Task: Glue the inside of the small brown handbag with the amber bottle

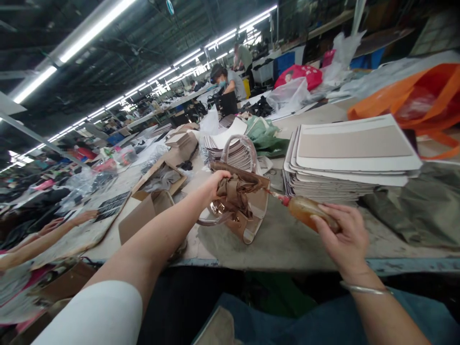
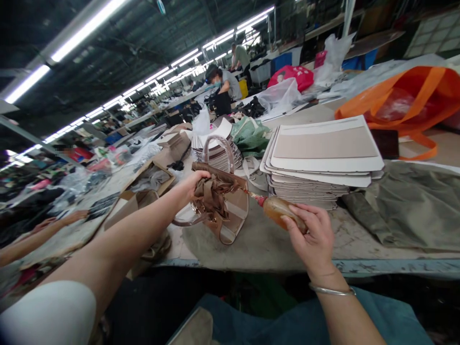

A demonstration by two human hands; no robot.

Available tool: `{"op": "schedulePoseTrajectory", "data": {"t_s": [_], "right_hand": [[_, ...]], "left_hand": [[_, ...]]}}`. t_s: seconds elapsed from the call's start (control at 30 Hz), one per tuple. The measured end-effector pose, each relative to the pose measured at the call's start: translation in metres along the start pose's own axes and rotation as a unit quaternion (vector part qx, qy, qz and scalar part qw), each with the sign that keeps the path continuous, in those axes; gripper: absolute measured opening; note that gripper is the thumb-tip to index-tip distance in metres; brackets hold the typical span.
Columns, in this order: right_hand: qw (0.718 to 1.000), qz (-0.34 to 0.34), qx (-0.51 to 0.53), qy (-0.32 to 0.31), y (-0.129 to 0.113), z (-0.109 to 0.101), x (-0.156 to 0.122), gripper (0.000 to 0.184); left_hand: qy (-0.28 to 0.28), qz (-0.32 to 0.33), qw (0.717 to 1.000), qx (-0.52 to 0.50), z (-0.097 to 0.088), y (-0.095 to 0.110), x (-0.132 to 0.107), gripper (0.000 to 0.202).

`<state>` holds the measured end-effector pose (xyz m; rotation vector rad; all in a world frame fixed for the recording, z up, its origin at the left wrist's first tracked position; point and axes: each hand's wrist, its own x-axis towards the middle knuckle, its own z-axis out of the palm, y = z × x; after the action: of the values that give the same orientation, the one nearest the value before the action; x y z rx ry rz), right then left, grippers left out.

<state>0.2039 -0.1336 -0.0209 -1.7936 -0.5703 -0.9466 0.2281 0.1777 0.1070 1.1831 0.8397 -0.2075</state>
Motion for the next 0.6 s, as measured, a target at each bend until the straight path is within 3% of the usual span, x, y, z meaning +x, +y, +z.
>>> {"op": "schedulePoseTrajectory", "data": {"t_s": [0.3,0.6], "right_hand": [[0.994,0.028,-0.013,-0.109,0.011,0.010,-0.020,0.016],[0.995,0.039,-0.014,-0.089,0.014,0.010,-0.021,0.019]], "left_hand": [[-0.019,0.005,1.000,0.013,0.004,-0.001,0.003,0.016],[-0.032,0.010,0.999,-0.004,0.003,-0.002,-0.001,0.019]]}}
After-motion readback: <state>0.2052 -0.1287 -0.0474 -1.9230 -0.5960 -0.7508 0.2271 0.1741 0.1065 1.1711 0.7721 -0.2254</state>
